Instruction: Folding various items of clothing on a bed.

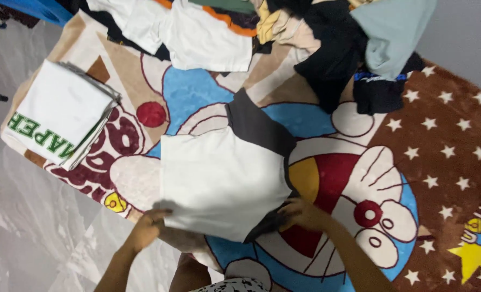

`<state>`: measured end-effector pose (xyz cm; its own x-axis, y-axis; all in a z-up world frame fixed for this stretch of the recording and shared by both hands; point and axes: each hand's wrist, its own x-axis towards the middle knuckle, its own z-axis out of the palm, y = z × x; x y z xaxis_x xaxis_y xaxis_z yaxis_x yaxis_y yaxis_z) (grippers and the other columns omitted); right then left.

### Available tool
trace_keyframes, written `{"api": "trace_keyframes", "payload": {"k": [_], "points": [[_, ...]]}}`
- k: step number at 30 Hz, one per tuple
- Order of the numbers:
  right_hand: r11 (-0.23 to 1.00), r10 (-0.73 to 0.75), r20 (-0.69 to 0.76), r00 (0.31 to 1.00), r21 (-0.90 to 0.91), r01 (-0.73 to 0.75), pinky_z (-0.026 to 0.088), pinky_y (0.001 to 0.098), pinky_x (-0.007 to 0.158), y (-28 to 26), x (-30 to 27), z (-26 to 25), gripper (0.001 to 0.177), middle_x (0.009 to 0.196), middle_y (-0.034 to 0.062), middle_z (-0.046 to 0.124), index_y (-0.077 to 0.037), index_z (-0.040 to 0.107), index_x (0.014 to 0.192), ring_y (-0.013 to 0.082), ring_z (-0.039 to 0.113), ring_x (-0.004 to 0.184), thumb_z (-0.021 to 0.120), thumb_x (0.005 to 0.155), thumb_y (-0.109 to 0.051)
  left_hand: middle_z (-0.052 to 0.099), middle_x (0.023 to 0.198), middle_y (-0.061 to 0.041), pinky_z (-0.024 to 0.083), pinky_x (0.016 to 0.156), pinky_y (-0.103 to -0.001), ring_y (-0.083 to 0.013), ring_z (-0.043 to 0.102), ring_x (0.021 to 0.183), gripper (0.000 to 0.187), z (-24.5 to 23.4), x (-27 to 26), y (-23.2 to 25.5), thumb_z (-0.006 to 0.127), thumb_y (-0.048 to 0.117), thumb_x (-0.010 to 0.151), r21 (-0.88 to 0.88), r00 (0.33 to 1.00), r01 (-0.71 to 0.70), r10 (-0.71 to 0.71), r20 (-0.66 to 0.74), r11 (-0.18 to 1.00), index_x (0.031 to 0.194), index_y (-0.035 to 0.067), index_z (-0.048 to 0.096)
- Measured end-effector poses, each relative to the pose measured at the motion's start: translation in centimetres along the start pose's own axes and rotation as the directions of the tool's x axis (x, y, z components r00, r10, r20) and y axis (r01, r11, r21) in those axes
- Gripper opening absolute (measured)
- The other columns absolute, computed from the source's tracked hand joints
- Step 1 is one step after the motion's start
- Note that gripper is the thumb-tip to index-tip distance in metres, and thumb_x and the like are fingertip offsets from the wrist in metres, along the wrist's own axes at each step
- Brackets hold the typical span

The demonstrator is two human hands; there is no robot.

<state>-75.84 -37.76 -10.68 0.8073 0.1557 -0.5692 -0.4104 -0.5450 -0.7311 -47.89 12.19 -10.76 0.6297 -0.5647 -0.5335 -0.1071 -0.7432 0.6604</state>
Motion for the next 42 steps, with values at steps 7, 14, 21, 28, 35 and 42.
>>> {"api": "trace_keyframes", "payload": {"k": [7, 14, 21, 28, 35, 42], "points": [[0.726, 0.504, -0.292, 0.813, 0.654, -0.215, 0.047, 0.0395, 0.108, -4.5, 6.3, -7.1, 0.081, 0.142, 0.0191, 0.062, -0.002, 0.055, 0.143, 0.0317, 0.062, 0.128, 0.047, 0.096, -0.067, 0.070, 0.121, -0.023, 0.045, 0.102, -0.043, -0.0357, 0.064, 0.113, 0.044, 0.4, 4.6, -1.5, 0.060, 0.031, 0.100, -0.465, 0.903, 0.361, -0.428, -0.044, 0.808, 0.130, -0.001, 0.067], [0.797, 0.595, -0.232, 0.770, 0.300, -0.525, 0.049, 0.0410, 0.104, -1.7, 4.3, -5.6, 0.091, 0.137, 0.0232, 0.062, 0.001, 0.053, 0.144, 0.0323, 0.061, 0.126, 0.070, 0.084, -0.066, 0.073, 0.107, -0.015, 0.050, 0.089, -0.034, -0.0218, 0.065, 0.097, 0.060, 0.7, 3.7, 1.5, 0.070, 0.047, 0.093, -0.422, 0.905, 0.331, -0.410, -0.110, 0.844, 0.123, -0.005, 0.068], [0.848, 0.520, -0.288, 0.804, 0.286, -0.446, 0.055, 0.0418, 0.089, 1.9, 0.6, -3.4, 0.059, 0.102, 0.0168, 0.079, -0.005, 0.071, 0.125, 0.0287, 0.073, 0.096, 0.068, 0.087, -0.050, 0.079, 0.101, -0.016, 0.050, 0.094, -0.039, -0.0247, 0.068, 0.097, 0.057, 1.1, 3.0, -2.6, 0.068, 0.052, 0.093, -0.130, 0.927, 0.348, -0.362, -0.100, 0.928, 0.117, 0.001, 0.074], [0.797, 0.597, -0.256, 0.760, 0.077, -0.600, 0.055, 0.0422, 0.088, -0.1, 1.1, -2.8, 0.055, 0.109, 0.0162, 0.076, -0.011, 0.073, 0.123, 0.0288, 0.072, 0.097, 0.066, 0.091, -0.055, 0.065, 0.125, -0.019, 0.036, 0.099, -0.059, -0.0377, 0.054, 0.121, 0.051, 2.8, 2.9, -0.9, 0.071, 0.044, 0.086, 0.288, 0.926, 0.289, -0.190, -0.326, 0.913, 0.119, 0.006, 0.068], [0.956, 0.278, -0.733, 0.621, 0.149, -0.252, 0.054, 0.0434, 0.090, -5.7, 7.8, -4.1, 0.047, 0.122, 0.0197, 0.069, -0.003, 0.065, 0.123, 0.0336, 0.068, 0.107, 0.070, 0.094, -0.039, 0.072, 0.109, -0.016, 0.055, 0.087, -0.040, -0.0291, 0.070, 0.098, 0.033, 5.8, 9.6, 11.2, 0.070, 0.020, 0.092, -0.108, 0.932, -0.005, -0.034, -0.362, 0.994, 0.122, 0.008, 0.064], [0.877, 0.452, -0.626, 0.636, 0.443, -0.186, 0.048, 0.0435, 0.098, -7.2, 13.9, -4.1, 0.058, 0.126, 0.0138, 0.060, -0.008, 0.049, 0.139, 0.0318, 0.057, 0.120, 0.075, 0.089, -0.024, 0.073, 0.105, -0.013, 0.057, 0.086, -0.037, -0.0252, 0.073, 0.098, 0.065, 11.6, 16.3, 19.3, 0.086, 0.016, 0.076, -0.300, 0.980, 0.007, -0.066, -0.185, 0.954, 0.131, 0.009, 0.051]]}}
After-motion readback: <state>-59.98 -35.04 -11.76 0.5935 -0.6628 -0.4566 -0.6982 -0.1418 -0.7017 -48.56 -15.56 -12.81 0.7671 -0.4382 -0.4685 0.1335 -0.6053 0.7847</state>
